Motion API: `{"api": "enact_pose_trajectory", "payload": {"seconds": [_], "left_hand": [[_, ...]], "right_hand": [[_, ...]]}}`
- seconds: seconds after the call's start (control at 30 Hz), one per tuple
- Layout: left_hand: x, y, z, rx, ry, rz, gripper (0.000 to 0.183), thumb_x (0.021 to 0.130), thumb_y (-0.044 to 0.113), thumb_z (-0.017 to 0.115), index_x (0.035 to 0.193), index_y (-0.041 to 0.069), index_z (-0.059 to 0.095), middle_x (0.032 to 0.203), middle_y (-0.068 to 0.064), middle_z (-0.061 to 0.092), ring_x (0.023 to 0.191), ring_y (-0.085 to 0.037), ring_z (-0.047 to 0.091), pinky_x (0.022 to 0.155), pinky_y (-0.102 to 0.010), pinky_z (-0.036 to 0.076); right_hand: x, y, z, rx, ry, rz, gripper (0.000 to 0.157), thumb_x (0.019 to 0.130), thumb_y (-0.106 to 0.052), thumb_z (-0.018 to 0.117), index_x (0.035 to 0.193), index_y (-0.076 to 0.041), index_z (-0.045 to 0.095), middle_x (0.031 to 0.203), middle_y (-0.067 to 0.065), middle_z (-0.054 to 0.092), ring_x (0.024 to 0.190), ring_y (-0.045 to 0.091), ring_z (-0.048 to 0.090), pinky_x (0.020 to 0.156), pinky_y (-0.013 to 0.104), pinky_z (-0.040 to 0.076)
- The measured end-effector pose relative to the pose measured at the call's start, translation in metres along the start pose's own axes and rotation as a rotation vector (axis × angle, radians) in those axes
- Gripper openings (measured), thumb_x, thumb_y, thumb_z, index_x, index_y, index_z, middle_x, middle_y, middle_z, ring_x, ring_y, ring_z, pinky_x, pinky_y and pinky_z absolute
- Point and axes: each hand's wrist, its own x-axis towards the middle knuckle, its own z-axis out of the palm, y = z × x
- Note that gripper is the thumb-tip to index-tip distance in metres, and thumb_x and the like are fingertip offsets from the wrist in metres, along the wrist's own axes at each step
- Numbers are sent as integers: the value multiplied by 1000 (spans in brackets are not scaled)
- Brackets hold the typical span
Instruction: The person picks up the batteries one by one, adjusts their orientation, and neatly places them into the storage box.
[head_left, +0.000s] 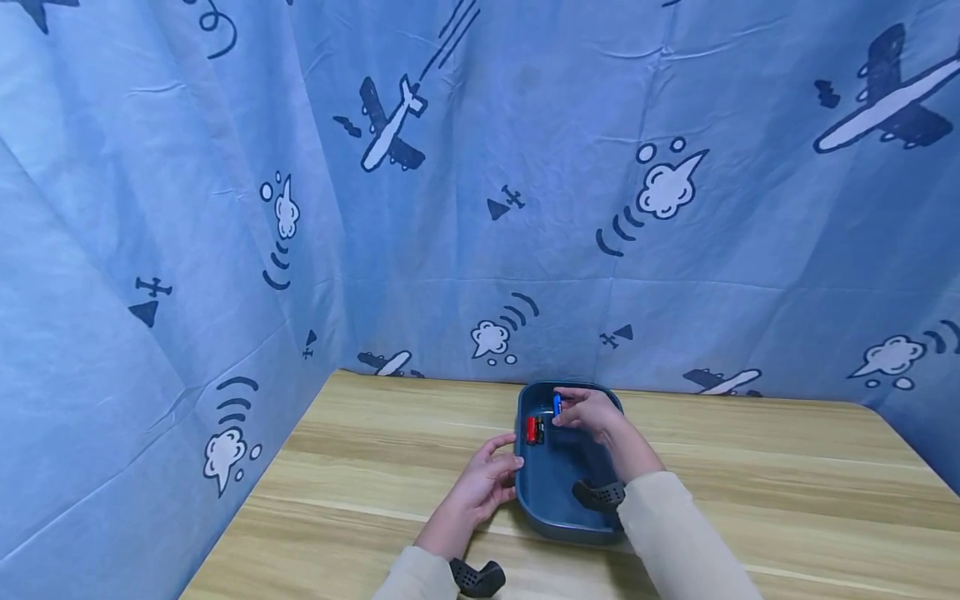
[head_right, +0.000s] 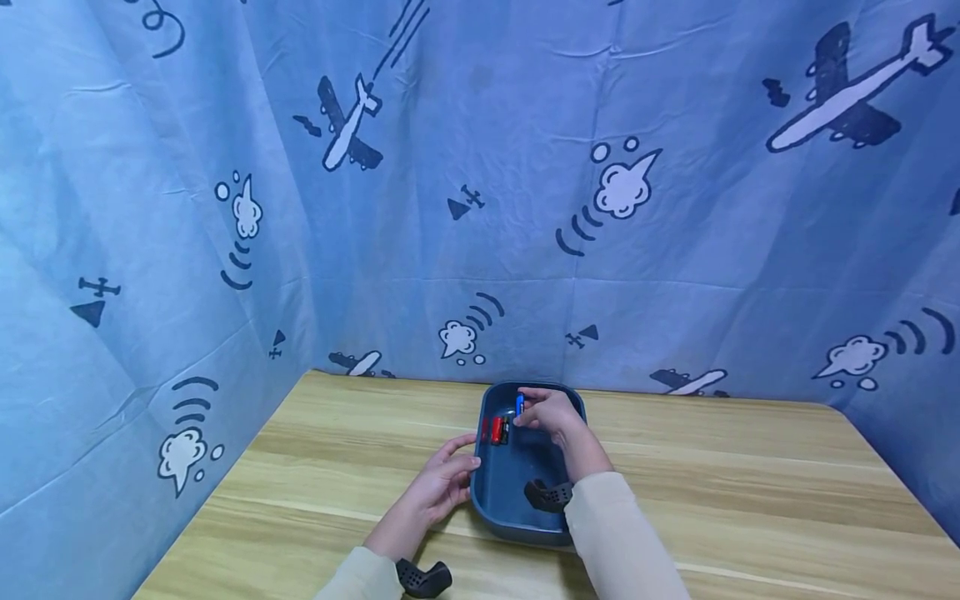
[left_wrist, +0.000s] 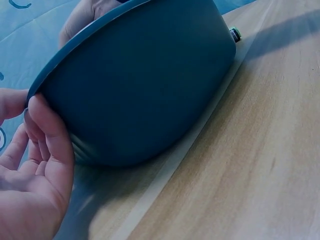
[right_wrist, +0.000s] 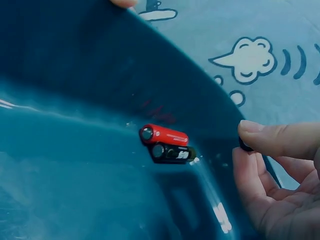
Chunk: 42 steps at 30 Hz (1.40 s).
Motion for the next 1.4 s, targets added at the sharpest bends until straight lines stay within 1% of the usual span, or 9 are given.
{"api": "enact_pose_trajectory", "payload": {"seconds": [0.17, 0.33, 0.6, 0.73, 0.83, 1.0, 1.1, 1.23, 1.4], "left_hand": [[-1, -2, -1, 1, -12, 9, 50, 84, 5, 60, 132, 7, 42, 102, -13, 63, 78, -15, 62, 61, -25, 53], [0, -2, -1, 8, -19, 7, 51, 85, 6, 60, 132, 7, 41, 101, -13, 63, 78, -15, 62, 61, -26, 53], [0, 1, -1, 21, -11, -7, 51, 86, 9, 61, 133, 9, 41, 108, -18, 60, 85, -19, 63, 66, -29, 54], [0, 0, -1, 29, -3, -14, 49, 87, 8, 60, 133, 9, 42, 110, -19, 59, 86, -20, 63, 67, -29, 54], [1, 0, -1, 30, 3, -15, 49, 87, 8, 60, 132, 10, 42, 110, -19, 59, 86, -19, 62, 66, -29, 54], [1, 1, -1, 26, 1, -9, 48, 87, 8, 58, 132, 9, 42, 108, -18, 59, 84, -18, 62, 65, -28, 53], [1, 2, 0, 19, -3, -9, 49, 87, 7, 58, 133, 8, 41, 109, -18, 59, 84, -18, 62, 65, -28, 53], [0, 2, 0, 6, -5, -11, 52, 87, 6, 58, 135, 6, 38, 108, -17, 59, 84, -17, 62, 64, -28, 53], [-1, 1, -1, 2, -3, -10, 52, 86, 5, 59, 134, 6, 40, 101, -12, 60, 81, -16, 60, 61, -26, 53]], "right_hand": [[5, 7, 5, -7, 3, 42, 55, 77, 7, 67, 130, -2, 52, 106, 16, 54, 89, 24, 55, 88, 40, 48], [7, 9, 8, -14, 5, 55, 55, 77, 8, 66, 129, -1, 52, 102, 15, 53, 85, 23, 57, 90, 43, 46], [14, 12, 10, -138, 40, 62, 54, 75, 6, 68, 127, -4, 55, 102, 16, 57, 89, 28, 55, 91, 51, 43], [15, 15, 12, -194, 44, 66, 53, 74, 7, 69, 125, -2, 56, 102, 16, 58, 86, 28, 56, 87, 48, 46], [15, 15, 13, -240, 42, 70, 51, 74, 6, 71, 123, -1, 57, 98, 16, 60, 80, 26, 57, 83, 44, 48], [14, 15, 15, -298, 28, 79, 50, 74, 5, 72, 121, 1, 57, 93, 16, 62, 73, 23, 60, 82, 44, 49], [15, 16, 16, -314, 38, 100, 50, 73, 3, 73, 121, 0, 58, 95, 17, 63, 73, 23, 62, 82, 44, 50], [15, 17, 16, -350, 30, 109, 50, 73, 1, 75, 120, 1, 58, 102, 19, 62, 76, 24, 62, 82, 45, 50], [14, 16, 18, -391, 2, 111, 53, 73, -1, 75, 122, 2, 57, 103, 19, 61, 77, 24, 61, 81, 45, 50]]}}
